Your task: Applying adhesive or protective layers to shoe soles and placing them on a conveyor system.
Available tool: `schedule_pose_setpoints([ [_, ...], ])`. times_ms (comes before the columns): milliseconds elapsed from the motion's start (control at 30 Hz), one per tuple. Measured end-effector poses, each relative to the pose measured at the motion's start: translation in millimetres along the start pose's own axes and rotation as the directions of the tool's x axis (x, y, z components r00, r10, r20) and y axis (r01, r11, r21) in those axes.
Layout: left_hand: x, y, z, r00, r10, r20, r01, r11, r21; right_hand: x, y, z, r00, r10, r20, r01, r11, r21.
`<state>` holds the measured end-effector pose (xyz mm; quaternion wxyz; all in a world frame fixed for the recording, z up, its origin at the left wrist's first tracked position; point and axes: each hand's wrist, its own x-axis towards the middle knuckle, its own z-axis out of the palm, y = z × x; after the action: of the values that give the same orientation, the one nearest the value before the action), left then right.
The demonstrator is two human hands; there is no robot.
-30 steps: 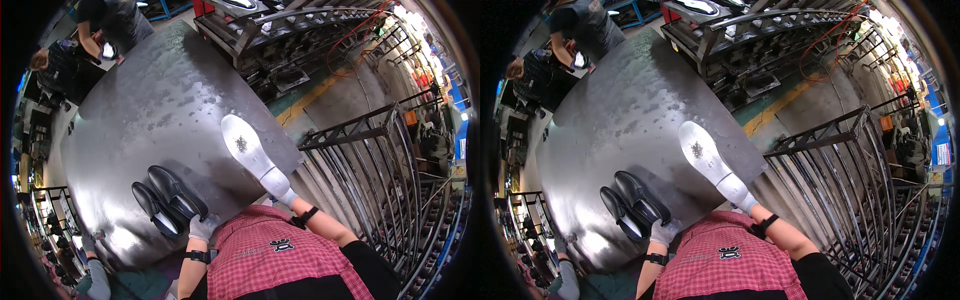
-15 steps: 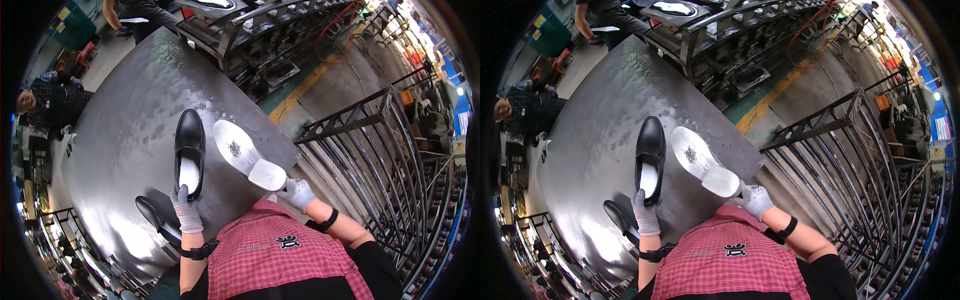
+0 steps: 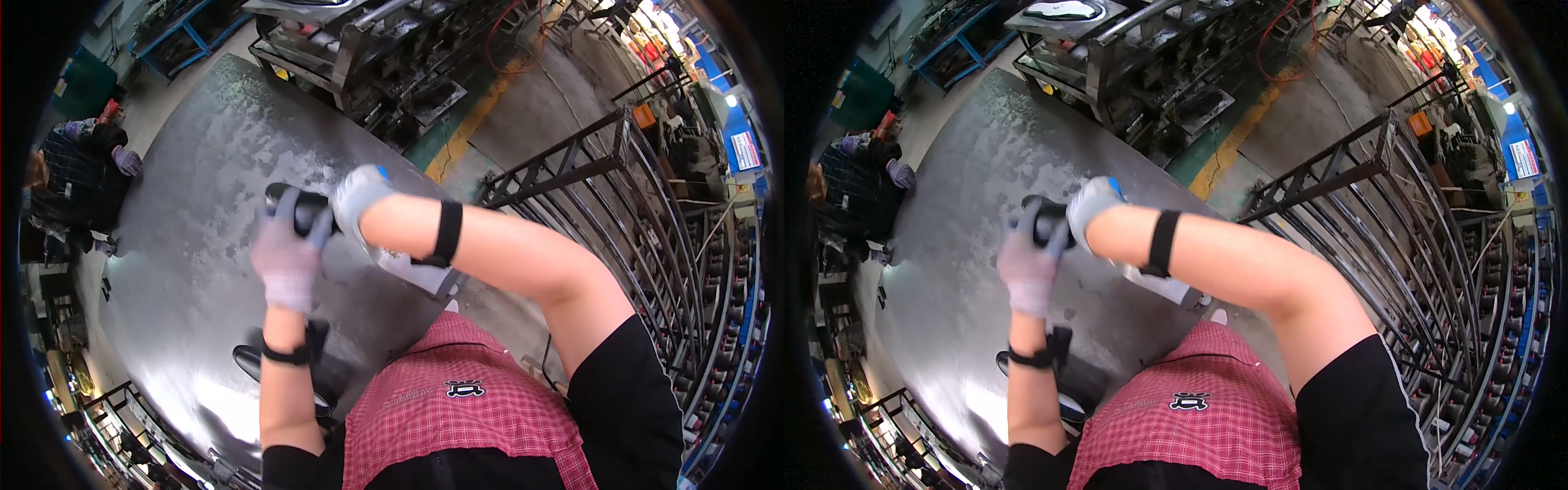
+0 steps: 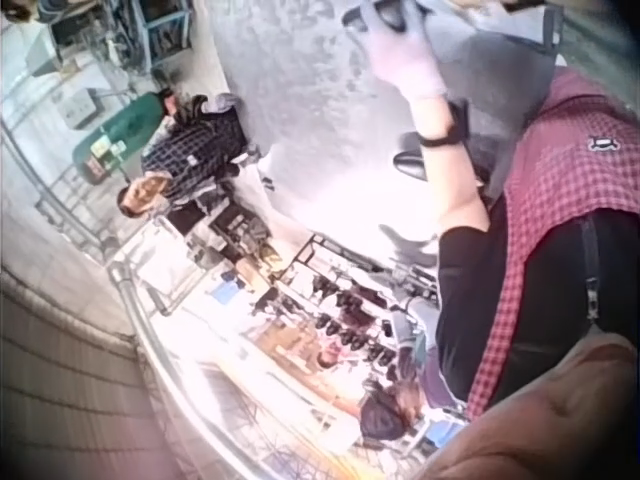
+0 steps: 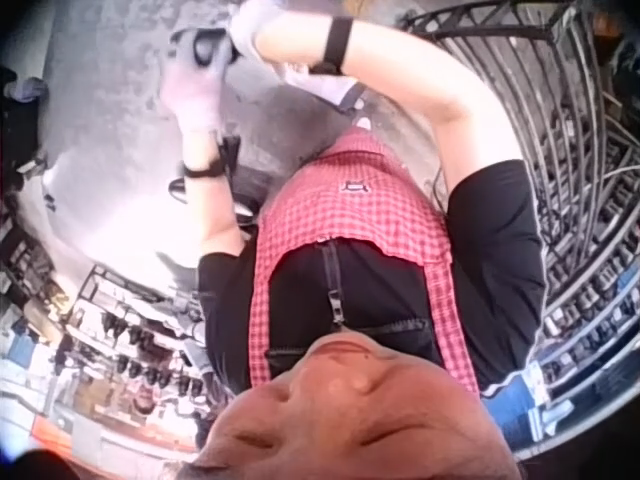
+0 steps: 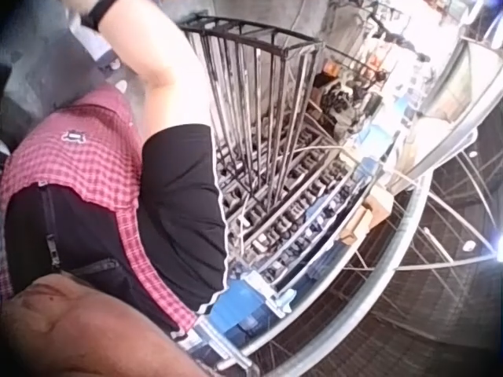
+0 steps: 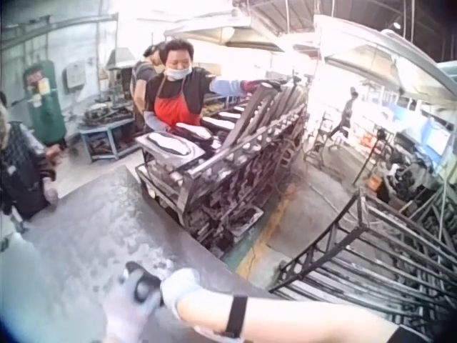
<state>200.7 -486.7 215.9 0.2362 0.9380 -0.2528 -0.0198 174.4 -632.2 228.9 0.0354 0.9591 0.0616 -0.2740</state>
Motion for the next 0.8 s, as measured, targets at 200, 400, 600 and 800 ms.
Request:
schedule_pose_setpoints([
  [200, 68.6, -15.1, 74.2, 0.783, 0.464, 0.414, -0.181, 0.807, -0.562, -71.6, 18.2, 50.8, 0.964, 0.210, 0.164, -0.264, 0.841, 0.473],
  [400, -65.3, 97.3, 130.9, 0.719, 0.608, 0.337, -0.609, 0.785, -0.115, -192.5, -24.5, 255.3, 0.774, 0.631, 0.055, -0.361, 0.368, 0.857],
  [600, -113.7, 125.0, 168.4, 0.792, 0.541, 0.282, -0.582, 0.809, 0.084, -117.3, -42.5, 427.5, 0.636, 0.753, -0.167, 0.115, 0.122, 0.986],
  [800, -109.0, 132.4, 170.7, 0.791, 0.495, 0.359, -0.502, 0.861, -0.082, -67.4, -33.5, 419.2, 0.843, 0.538, 0.025, 0.538, -0.839, -0.087],
])
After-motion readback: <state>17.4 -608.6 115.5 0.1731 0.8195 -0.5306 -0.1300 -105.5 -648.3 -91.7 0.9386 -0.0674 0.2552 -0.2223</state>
